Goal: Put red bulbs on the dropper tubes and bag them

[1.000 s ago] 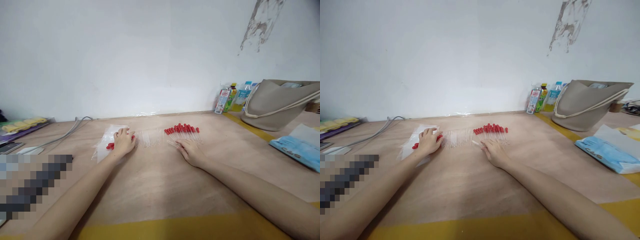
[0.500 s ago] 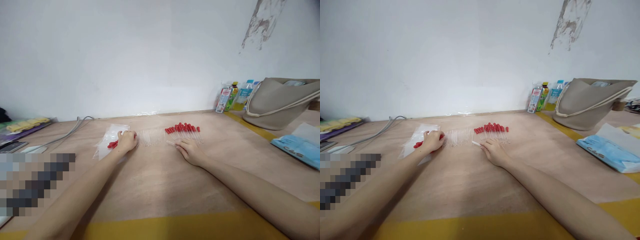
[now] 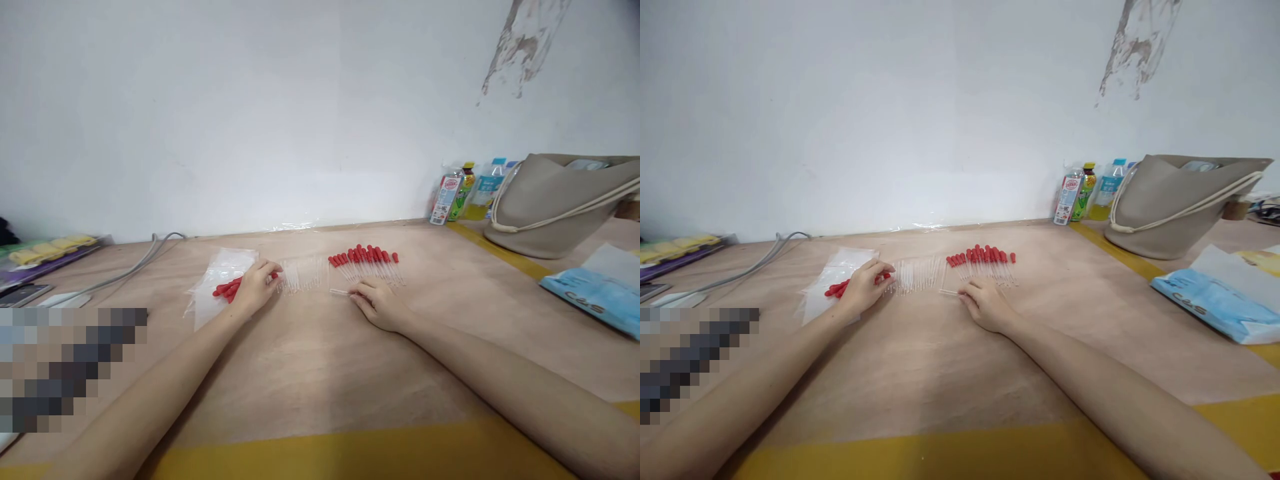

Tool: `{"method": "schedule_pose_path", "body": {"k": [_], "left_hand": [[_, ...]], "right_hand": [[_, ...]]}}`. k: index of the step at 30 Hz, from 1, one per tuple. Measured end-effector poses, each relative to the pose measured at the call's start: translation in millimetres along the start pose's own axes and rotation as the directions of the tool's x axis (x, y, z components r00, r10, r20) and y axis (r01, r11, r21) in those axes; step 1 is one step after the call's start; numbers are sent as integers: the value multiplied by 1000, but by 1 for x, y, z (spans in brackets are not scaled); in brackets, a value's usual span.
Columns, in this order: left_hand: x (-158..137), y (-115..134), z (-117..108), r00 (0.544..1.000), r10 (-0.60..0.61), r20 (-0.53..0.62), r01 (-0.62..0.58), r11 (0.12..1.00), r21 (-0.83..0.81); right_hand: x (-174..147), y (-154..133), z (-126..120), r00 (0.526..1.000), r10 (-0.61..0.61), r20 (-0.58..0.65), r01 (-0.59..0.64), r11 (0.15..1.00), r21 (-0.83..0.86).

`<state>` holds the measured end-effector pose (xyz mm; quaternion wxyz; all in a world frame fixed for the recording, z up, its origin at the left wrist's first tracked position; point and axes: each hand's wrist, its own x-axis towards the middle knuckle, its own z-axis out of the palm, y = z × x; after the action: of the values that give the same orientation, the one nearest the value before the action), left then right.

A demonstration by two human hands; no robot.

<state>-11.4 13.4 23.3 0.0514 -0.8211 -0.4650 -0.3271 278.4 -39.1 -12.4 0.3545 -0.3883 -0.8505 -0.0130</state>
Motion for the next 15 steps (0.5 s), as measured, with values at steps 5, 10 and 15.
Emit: {"method": "schedule_pose_path", "body": {"k": [5, 10, 15], "left_hand": [[-20, 48, 10, 999, 40, -30, -46, 970, -238], [-35, 73, 20, 985, 40, 165, 10, 957, -291], [-33, 68, 23, 968, 191, 162, -163, 971, -177]], "right_hand": [[-1, -2, -1, 1000, 0, -13, 0, 999, -43], [-3, -3, -1, 1000, -4, -19, 2, 996, -91], [-3, -9, -1, 998, -10, -61, 2, 992, -125]]}}
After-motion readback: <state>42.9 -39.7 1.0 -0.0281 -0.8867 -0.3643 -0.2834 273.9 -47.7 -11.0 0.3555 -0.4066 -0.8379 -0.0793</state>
